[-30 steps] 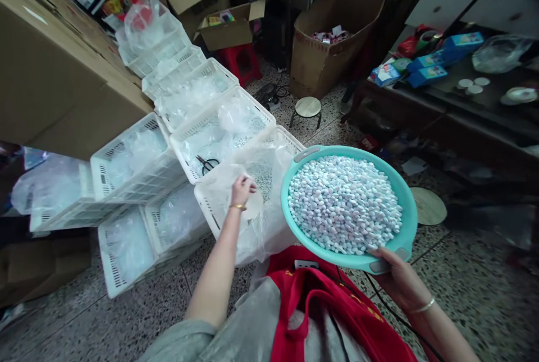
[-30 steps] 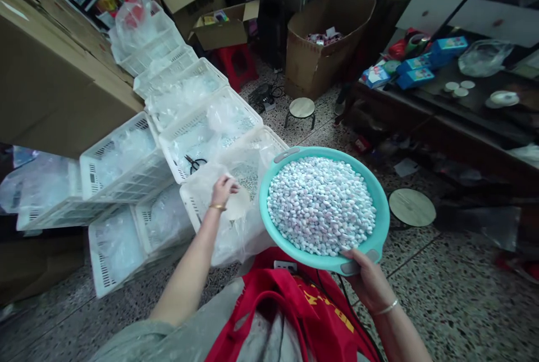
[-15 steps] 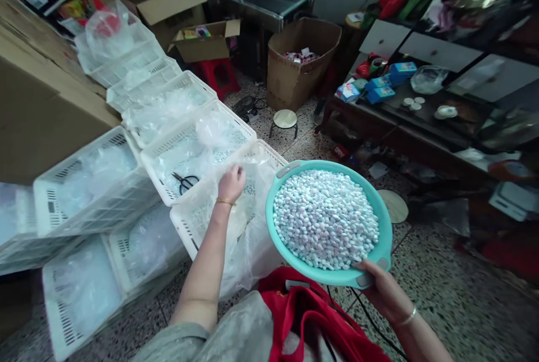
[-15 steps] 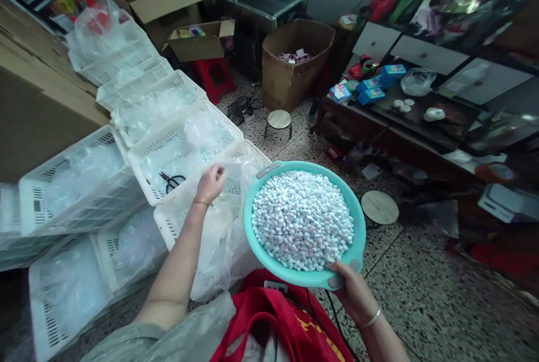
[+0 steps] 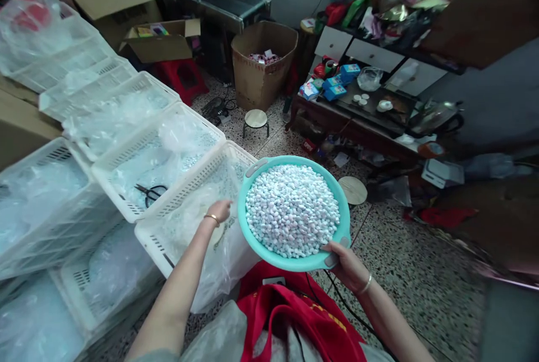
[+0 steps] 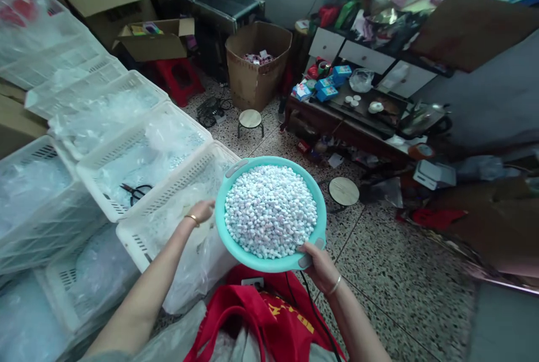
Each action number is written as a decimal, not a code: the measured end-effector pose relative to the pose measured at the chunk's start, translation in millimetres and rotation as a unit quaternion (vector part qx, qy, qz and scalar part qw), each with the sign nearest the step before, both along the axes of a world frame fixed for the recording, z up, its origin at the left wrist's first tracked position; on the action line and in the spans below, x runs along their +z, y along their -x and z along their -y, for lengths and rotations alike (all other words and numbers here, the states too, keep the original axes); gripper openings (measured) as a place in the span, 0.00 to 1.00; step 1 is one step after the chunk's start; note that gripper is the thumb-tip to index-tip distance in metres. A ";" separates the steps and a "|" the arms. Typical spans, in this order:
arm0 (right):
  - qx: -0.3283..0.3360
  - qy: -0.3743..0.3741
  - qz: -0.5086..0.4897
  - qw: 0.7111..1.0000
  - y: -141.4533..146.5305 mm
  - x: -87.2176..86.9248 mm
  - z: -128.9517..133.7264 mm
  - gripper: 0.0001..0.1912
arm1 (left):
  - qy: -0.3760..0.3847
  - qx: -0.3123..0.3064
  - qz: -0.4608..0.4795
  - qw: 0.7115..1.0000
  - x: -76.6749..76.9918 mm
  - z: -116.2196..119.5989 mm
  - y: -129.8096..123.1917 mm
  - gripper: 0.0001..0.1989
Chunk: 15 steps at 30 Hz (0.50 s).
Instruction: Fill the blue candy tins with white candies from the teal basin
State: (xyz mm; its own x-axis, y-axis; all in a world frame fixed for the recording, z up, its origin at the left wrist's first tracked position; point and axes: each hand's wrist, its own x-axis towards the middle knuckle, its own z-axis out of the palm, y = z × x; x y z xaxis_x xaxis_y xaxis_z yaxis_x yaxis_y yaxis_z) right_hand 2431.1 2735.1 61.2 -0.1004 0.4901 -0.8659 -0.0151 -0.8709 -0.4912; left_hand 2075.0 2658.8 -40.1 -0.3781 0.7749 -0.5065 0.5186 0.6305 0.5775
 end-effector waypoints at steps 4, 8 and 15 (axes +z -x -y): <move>0.007 -0.009 -0.002 1.000 -0.3 3.7 0.4 0.18 | -0.148 0.125 0.173 0.966 31.1 -60.7 -4.7 0.36; 0.015 -0.042 -0.003 0.999 1.2 10.8 -5.2 0.18 | -0.207 0.170 0.464 0.845 56.3 -86.4 -33.1 0.44; 0.168 -0.096 0.024 0.981 -30.4 14.9 -40.3 0.18 | -0.240 0.304 0.493 0.779 55.2 -26.7 -81.6 0.41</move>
